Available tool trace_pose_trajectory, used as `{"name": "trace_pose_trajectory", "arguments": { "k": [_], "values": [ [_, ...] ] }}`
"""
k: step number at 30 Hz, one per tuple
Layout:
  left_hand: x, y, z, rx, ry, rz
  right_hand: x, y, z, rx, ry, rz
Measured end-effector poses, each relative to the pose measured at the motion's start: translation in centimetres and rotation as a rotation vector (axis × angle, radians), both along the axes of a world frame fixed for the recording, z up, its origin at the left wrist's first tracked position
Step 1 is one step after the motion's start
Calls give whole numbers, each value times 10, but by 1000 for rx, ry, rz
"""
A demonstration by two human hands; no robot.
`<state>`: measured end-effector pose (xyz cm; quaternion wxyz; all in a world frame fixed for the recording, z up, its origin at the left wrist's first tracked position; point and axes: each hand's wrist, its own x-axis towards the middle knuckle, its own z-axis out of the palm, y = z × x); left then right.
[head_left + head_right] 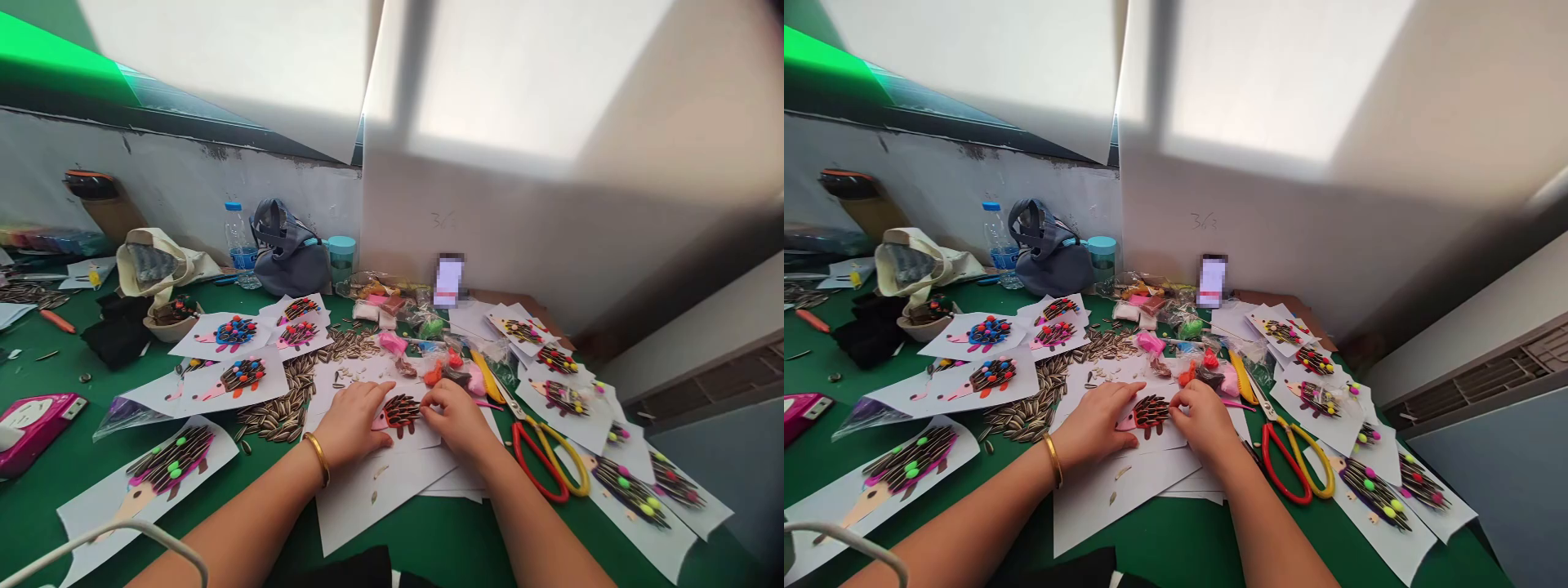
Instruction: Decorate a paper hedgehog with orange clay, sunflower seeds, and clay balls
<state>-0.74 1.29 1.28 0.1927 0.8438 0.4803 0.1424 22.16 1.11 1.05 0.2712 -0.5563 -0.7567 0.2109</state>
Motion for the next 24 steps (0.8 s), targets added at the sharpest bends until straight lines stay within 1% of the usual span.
{"name": "trace_pose_trajectory", "arguments": {
  "k": [6,10,15,19,24],
  "values": [
    [1,0,1,-7,10,7,-3,-1,-2,71,-119,32],
    [1,0,0,-4,7,1,-4,0,-5,86,-165,41],
    [0,1,-1,-5,11,7,-1,0,-2,51,-125,35],
    [-1,1,-1,-9,8,9,5,1,1,28,-52,-9],
    [-1,1,0,-8,8,3,8,4,-5,13,-76,-29]
  ]
}}
